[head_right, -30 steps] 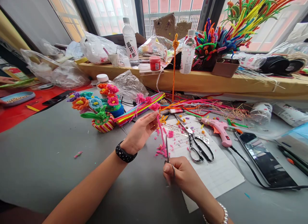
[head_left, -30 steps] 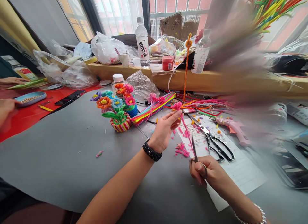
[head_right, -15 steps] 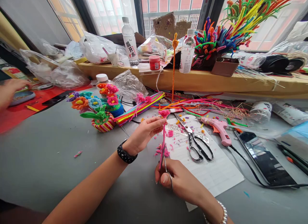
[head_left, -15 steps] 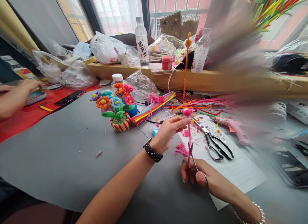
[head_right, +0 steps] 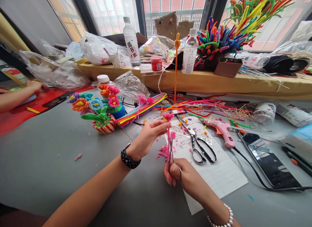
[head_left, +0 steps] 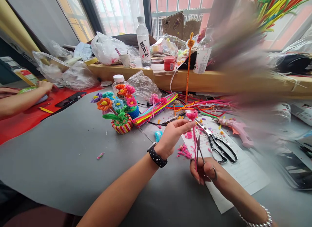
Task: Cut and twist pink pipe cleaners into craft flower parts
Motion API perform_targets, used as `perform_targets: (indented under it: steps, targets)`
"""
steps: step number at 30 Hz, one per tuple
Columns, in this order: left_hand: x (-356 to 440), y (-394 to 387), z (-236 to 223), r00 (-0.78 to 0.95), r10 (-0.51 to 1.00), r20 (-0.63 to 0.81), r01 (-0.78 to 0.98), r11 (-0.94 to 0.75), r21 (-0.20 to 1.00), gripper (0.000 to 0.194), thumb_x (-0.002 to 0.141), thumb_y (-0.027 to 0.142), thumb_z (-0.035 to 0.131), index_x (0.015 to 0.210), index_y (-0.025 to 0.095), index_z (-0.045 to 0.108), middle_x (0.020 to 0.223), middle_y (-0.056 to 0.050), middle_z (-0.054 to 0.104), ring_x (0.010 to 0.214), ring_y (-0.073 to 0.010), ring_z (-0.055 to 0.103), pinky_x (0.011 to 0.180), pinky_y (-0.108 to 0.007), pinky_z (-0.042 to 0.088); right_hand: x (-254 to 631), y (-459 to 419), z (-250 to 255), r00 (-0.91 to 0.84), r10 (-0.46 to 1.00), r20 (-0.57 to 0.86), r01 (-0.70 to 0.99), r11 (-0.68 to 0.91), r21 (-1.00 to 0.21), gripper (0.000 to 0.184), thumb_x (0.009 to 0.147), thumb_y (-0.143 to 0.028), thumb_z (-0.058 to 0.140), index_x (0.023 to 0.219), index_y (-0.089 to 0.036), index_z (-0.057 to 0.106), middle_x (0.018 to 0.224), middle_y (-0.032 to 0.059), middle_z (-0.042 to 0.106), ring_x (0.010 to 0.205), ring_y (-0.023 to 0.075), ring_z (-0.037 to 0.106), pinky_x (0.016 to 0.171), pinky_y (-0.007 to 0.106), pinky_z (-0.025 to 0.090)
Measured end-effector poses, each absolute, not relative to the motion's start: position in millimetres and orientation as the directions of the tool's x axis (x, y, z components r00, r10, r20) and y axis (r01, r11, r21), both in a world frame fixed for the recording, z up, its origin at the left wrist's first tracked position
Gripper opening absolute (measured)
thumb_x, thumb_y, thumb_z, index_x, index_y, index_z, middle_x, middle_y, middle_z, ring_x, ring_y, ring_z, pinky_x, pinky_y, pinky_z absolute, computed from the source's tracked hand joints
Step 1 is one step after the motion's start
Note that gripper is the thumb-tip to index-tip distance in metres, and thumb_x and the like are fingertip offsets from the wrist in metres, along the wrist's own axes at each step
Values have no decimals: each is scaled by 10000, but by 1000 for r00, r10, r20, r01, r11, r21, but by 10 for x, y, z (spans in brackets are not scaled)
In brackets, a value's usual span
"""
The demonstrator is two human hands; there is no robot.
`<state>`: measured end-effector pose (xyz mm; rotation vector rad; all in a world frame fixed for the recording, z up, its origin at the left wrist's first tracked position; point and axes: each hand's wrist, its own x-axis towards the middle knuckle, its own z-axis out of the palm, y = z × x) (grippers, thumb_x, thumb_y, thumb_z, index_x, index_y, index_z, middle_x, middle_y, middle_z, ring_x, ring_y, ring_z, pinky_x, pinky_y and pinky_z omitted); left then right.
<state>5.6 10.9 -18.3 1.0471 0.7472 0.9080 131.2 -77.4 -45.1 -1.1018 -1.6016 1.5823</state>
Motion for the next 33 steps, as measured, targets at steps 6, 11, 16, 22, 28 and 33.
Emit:
perform_targets:
  steps: [6,11,16,22,28,33]
  targets:
    - [10,147,-141,397,913,-99,-315,236,919,174,626,325,650,668,160,613,687,16,508,657,-78,425,691,-232,312,1318,-768,-456,-481,869,-119,221,-12,-975,664,615,-786,244,617,-157,457,570,-14,401,513,111,352,473,231,258]
    - [7,142,-122,415,904,-106,-300,246,922,170,626,319,648,675,160,611,683,23,509,655,-75,431,683,-226,311,1303,-799,-462,-514,848,-133,289,25,-957,658,612,-782,257,626,-155,457,580,-18,407,530,110,340,471,222,250]
    - [25,124,-122,440,891,-111,-272,250,929,167,615,313,651,659,157,612,691,19,528,671,-80,445,688,-225,317,1308,-792,-469,-525,841,-129,271,21,-962,646,623,-776,255,609,-159,446,550,-29,384,510,103,331,463,220,243]
    - [28,131,-125,439,891,-118,-239,243,940,176,624,313,647,669,147,610,698,7,539,682,-83,453,701,-222,323,1279,-797,-448,-520,839,-162,212,-58,-976,640,616,-778,288,541,-158,430,507,-24,393,468,92,344,442,215,246]
    - [41,124,-156,432,895,-109,-243,231,942,183,629,323,640,667,147,607,691,10,542,676,-83,456,699,-223,325,1262,-803,-476,-488,864,-126,123,-75,-990,624,642,-759,304,492,-163,417,444,-38,353,397,77,329,401,211,235]
    - [39,131,-163,409,908,-94,-278,222,934,176,634,320,639,666,152,597,678,22,517,658,-72,441,685,-212,326,1295,-793,-478,-478,868,-135,128,-83,-988,636,635,-767,291,490,-162,419,444,-30,372,391,75,330,396,211,228]
